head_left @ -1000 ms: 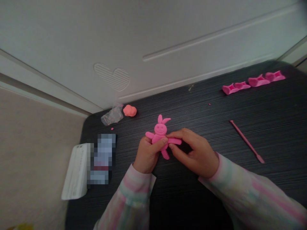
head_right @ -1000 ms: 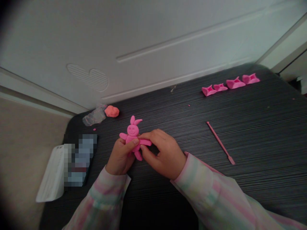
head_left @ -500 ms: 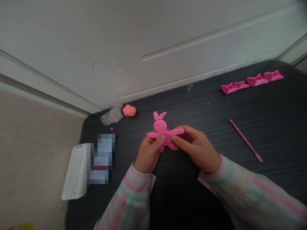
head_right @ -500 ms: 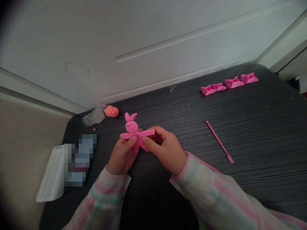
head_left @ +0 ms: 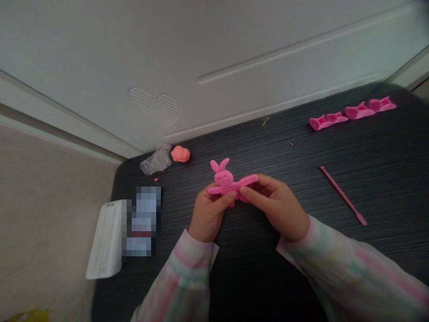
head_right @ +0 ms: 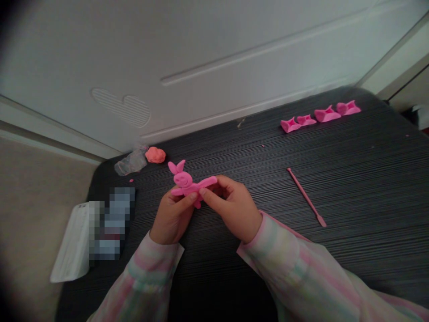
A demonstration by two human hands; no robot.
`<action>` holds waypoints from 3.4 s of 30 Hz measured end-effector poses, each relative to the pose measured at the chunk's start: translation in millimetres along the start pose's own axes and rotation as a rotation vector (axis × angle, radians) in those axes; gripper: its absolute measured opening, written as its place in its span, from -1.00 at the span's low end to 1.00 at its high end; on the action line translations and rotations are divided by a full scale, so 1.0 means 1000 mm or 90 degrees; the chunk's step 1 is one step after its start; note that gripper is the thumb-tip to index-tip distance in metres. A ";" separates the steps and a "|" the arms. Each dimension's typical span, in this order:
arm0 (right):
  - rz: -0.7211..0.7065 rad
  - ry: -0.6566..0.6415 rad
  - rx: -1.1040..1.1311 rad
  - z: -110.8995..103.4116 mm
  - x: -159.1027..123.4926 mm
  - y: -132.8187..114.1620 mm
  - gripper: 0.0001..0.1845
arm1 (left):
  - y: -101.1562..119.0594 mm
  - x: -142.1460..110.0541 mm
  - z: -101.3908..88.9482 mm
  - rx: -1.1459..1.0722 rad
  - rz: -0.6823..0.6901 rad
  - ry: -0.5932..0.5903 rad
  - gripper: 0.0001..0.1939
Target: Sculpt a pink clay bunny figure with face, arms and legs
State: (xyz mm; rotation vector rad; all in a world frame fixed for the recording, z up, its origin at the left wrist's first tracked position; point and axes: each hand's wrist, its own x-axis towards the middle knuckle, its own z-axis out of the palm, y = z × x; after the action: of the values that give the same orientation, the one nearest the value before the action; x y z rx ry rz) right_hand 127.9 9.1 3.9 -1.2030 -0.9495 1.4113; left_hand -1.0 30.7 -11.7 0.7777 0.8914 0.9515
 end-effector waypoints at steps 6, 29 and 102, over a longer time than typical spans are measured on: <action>0.007 0.010 -0.012 -0.001 0.000 0.001 -0.88 | 0.000 -0.001 -0.001 0.033 0.023 -0.019 -0.93; -0.047 0.021 0.010 -0.001 0.001 -0.002 -0.97 | -0.001 0.000 -0.001 -0.017 0.021 -0.033 -0.85; 0.050 0.014 0.069 0.000 0.001 -0.002 -0.87 | 0.002 -0.004 -0.001 0.208 0.014 0.025 -0.86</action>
State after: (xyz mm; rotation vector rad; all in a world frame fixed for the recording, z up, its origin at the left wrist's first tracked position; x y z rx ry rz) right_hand 128.5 10.7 5.1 -1.1835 -0.8077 1.4904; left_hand -3.3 27.8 -9.2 1.0510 1.0897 0.8534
